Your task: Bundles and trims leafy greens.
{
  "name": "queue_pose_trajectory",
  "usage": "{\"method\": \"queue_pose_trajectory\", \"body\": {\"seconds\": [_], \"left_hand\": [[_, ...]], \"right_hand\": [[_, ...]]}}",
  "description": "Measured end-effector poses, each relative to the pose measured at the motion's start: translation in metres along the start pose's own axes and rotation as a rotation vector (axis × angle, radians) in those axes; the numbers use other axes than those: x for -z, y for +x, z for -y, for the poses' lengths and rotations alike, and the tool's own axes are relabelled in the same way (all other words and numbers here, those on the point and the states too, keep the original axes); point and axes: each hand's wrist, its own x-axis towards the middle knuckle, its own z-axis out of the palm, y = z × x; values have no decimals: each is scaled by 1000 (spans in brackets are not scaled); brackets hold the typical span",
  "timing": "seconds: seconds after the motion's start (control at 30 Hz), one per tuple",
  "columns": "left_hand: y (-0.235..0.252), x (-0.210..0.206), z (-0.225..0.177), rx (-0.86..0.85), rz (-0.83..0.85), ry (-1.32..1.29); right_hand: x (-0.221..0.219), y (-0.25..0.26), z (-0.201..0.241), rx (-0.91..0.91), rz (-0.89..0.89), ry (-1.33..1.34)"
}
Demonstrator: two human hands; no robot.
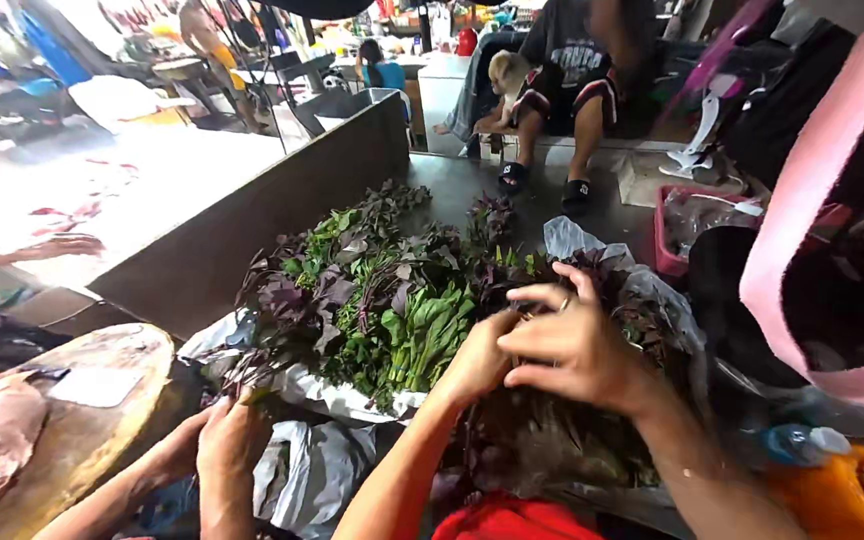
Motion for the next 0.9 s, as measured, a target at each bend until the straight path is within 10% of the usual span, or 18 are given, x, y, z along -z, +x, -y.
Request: {"method": "queue_pose_trajectory", "body": {"seconds": [0.1,0.2,0.3,0.47,0.57,0.7,0.9], "left_hand": [[-6,1,10,-84,-330,-205],[-18,-4,-2,-269,-401,-117],[-23,-5,-4,-307,-232,261],[-6,-13,0,-272,-8,580],[8,-28,6,-184,-9,591],[19,-31,8,-94,-88,532],[33,-30,1,-160,-102,510]], "right_hand": [[-40,-17,20,-13,-364,269],[-57,-20,4,-544,-820,984],[-48,-23,-22,-662,-663,1201],[-11,-13,-28,-651,-244,583],[9,-61,-46,-657,-338,512],[30,-194,-111,-1291,-316,-349],[22,-225,-133,-1590,-132,-316]]}}
